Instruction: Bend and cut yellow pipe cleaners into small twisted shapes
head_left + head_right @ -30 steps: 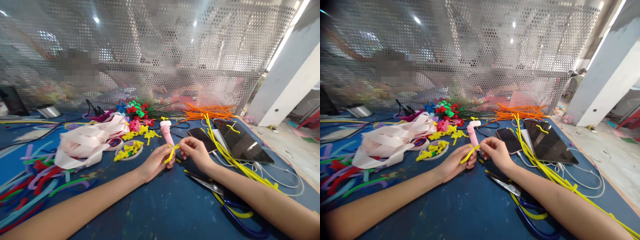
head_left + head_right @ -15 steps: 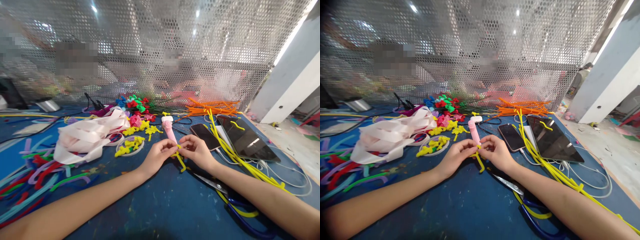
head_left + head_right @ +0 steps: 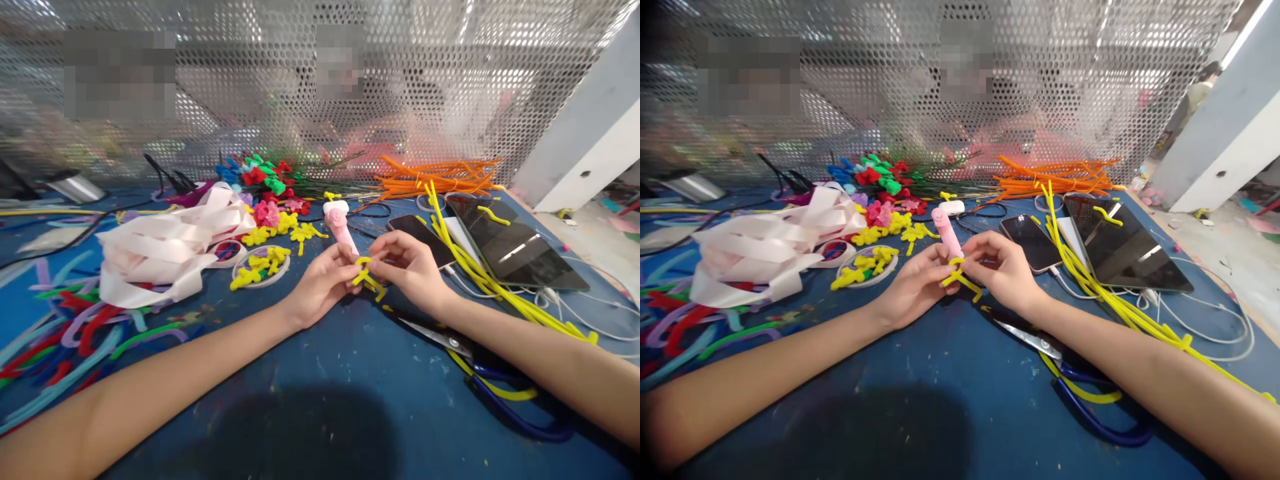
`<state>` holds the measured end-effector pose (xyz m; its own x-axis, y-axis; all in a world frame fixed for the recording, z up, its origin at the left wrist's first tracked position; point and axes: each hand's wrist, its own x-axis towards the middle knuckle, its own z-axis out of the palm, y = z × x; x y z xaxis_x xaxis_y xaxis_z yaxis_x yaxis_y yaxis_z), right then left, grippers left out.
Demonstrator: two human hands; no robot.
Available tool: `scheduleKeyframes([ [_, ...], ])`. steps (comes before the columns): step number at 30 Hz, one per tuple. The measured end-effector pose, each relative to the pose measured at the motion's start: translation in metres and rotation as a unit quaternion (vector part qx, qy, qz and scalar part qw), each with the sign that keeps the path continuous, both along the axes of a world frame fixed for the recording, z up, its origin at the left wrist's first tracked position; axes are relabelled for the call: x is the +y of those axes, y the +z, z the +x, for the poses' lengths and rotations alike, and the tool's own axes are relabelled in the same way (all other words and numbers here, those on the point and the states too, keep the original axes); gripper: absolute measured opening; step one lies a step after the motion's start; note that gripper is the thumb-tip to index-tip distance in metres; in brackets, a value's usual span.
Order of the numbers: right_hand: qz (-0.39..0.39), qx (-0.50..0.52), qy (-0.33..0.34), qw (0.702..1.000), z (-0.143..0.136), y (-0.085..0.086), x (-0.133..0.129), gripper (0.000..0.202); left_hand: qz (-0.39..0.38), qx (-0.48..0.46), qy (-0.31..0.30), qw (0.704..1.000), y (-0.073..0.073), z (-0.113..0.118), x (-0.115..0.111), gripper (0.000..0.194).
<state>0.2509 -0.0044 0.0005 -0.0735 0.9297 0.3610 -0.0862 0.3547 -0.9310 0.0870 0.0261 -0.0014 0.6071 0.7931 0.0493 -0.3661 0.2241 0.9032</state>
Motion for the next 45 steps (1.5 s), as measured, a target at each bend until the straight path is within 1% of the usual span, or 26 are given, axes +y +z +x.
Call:
scheduleKeyframes([
  [2,0.035,-0.046,-0.022,0.998,0.001,0.0,-0.001,0.017,-0.013,0.011,-0.013,1.0,-0.001,0.0,0.001,0.017],
  [5,0.082,-0.116,-0.051,0.989,0.002,-0.002,-0.002,0.014,-0.005,0.034,-0.023,0.999,-0.003,-0.001,0.001,0.015],
  [7,0.084,-0.133,-0.065,0.985,0.002,-0.002,-0.003,0.014,-0.005,0.044,-0.033,0.998,-0.004,-0.002,0.001,0.015],
  [10,0.072,-0.133,-0.076,0.986,0.001,-0.002,-0.004,0.015,-0.023,0.052,-0.047,0.997,-0.003,-0.003,0.001,0.014],
  [13,0.068,-0.15,-0.072,0.984,0.001,-0.002,-0.003,0.011,-0.038,0.048,-0.054,0.997,-0.002,-0.004,0.003,0.009],
  [16,0.073,-0.17,-0.066,0.981,0.001,-0.002,-0.003,0.01,-0.06,0.042,-0.066,0.995,-0.001,-0.005,0.006,0.009],
  [22,0.088,-0.195,-0.032,0.976,0.001,-0.003,-0.004,0.009,-0.139,0.042,-0.094,0.985,0.001,-0.006,0.01,0.007],
  [26,0.121,-0.244,-0.009,0.962,0.001,0.0,-0.007,0.009,-0.158,0.068,-0.096,0.98,0.003,-0.007,0.012,0.008],
  [29,0.156,-0.292,-0.016,0.944,0.002,0.001,-0.009,0.009,-0.13,0.087,-0.09,0.983,0.003,-0.006,0.009,0.008],
  [30,0.162,-0.304,-0.022,0.938,0.002,0.002,-0.009,0.008,-0.11,0.092,-0.079,0.987,0.003,-0.005,0.008,0.009],
  [32,0.164,-0.317,-0.033,0.934,0.001,0.002,-0.009,0.007,-0.06,0.097,-0.036,0.993,0.002,-0.004,0.003,0.011],
  [33,0.156,-0.312,-0.038,0.937,0.001,0.002,-0.009,0.006,-0.035,0.096,-0.008,0.995,0.001,-0.003,0.001,0.012],
  [35,0.122,-0.272,-0.047,0.953,0.0,0.001,-0.008,0.006,0.003,0.085,0.036,0.996,0.0,-0.002,-0.003,0.01],
  [37,0.082,-0.212,-0.053,0.972,-0.001,-0.001,-0.007,0.007,0.017,0.068,0.051,0.996,-0.002,-0.001,-0.004,0.011],
  [39,0.055,-0.165,-0.056,0.983,-0.001,-0.002,-0.005,0.009,0.017,0.056,0.054,0.997,-0.004,0.0,-0.004,0.013],
  [42,0.034,-0.132,-0.04,0.99,-0.001,-0.003,-0.003,0.011,0.027,0.052,0.072,0.996,-0.008,0.0,-0.001,0.014],
  [45,0.031,-0.129,-0.025,0.991,-0.001,-0.001,-0.003,0.011,0.084,0.087,0.106,0.987,-0.009,-0.002,-0.001,0.013],
])
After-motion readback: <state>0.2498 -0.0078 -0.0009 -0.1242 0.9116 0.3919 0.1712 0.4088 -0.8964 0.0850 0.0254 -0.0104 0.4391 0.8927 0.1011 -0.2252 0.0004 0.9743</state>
